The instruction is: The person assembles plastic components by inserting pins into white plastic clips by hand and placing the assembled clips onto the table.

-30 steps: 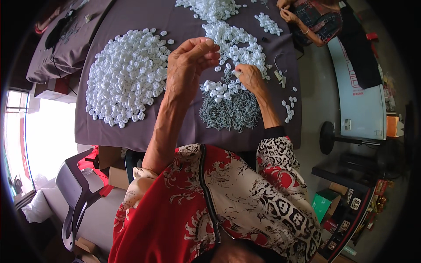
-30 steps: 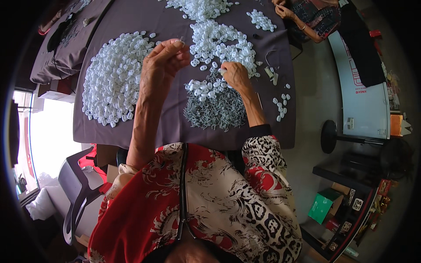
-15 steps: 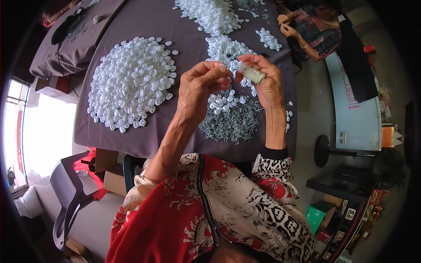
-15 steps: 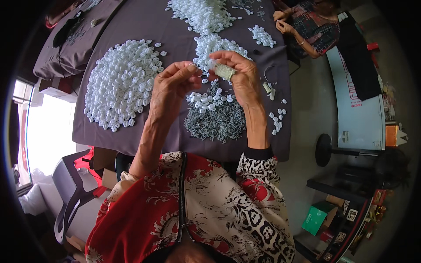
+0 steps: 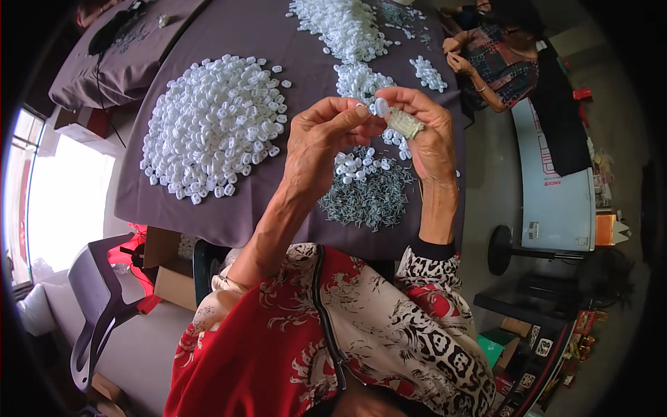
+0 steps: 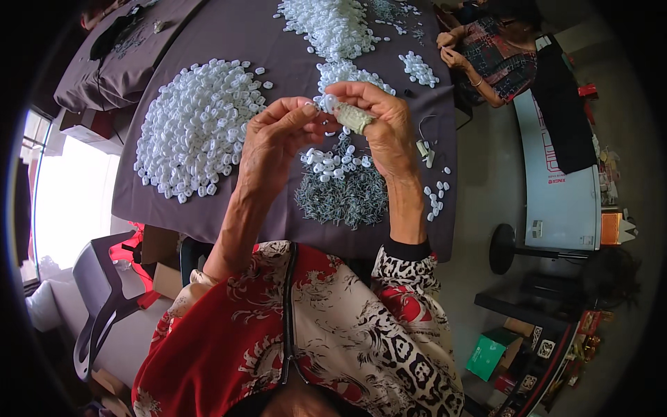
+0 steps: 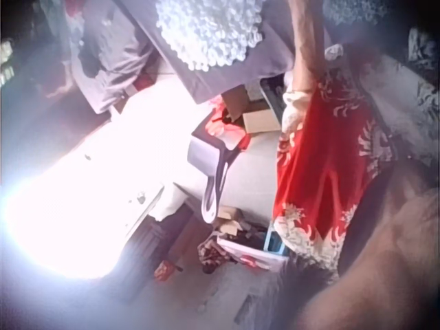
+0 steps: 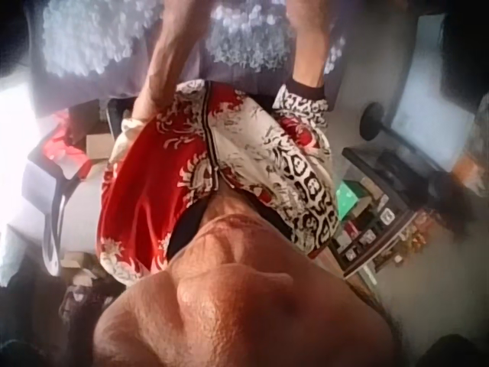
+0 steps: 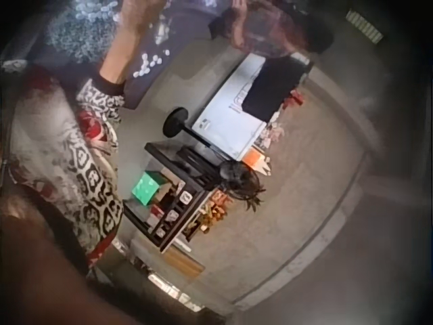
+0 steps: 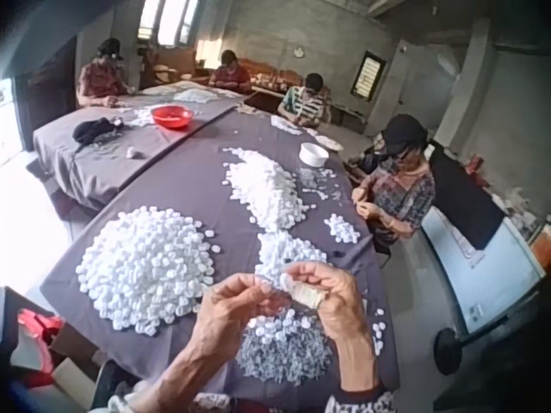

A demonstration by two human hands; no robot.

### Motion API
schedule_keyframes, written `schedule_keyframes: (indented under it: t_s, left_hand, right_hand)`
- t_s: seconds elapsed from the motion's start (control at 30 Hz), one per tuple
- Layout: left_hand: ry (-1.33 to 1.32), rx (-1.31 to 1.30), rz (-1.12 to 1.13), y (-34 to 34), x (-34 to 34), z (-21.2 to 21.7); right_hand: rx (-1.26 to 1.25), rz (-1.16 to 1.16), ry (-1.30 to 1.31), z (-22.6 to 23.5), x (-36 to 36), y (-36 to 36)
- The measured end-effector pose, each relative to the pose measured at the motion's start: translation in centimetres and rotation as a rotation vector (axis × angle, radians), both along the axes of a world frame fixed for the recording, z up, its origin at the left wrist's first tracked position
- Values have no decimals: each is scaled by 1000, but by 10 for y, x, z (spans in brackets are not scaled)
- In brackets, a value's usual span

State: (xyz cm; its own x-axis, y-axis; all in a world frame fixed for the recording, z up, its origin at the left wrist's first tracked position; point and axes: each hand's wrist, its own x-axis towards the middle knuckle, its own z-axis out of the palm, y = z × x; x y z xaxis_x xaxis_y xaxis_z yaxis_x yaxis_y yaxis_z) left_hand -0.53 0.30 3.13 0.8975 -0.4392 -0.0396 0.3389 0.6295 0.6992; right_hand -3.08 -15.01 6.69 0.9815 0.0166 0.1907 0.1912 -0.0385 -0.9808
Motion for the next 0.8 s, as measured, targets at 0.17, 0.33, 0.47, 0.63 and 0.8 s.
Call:
schedule_keyframes:
  t_s: [0.17,0.33,0.47,0.63,0.8]
  left_hand:
    - [23,-48,-1,2,-1,3]
    - [44,-89,-12,0,1,1]
    - [73,-99,-9,-1,2,-3]
    - [66,-100,-30,3,0,0]
    - [49,-116,-42,3,0,-4]
  right_hand:
    - [-70,-23,-20,4,-1,4]
    - [-245,-54,-35,13,-7,9]
    - [-342,-70,-57,10,-9,9]
    - [-529,-39,-155,13,-11,10]
    - [-664,-29,-258,11,-5,6]
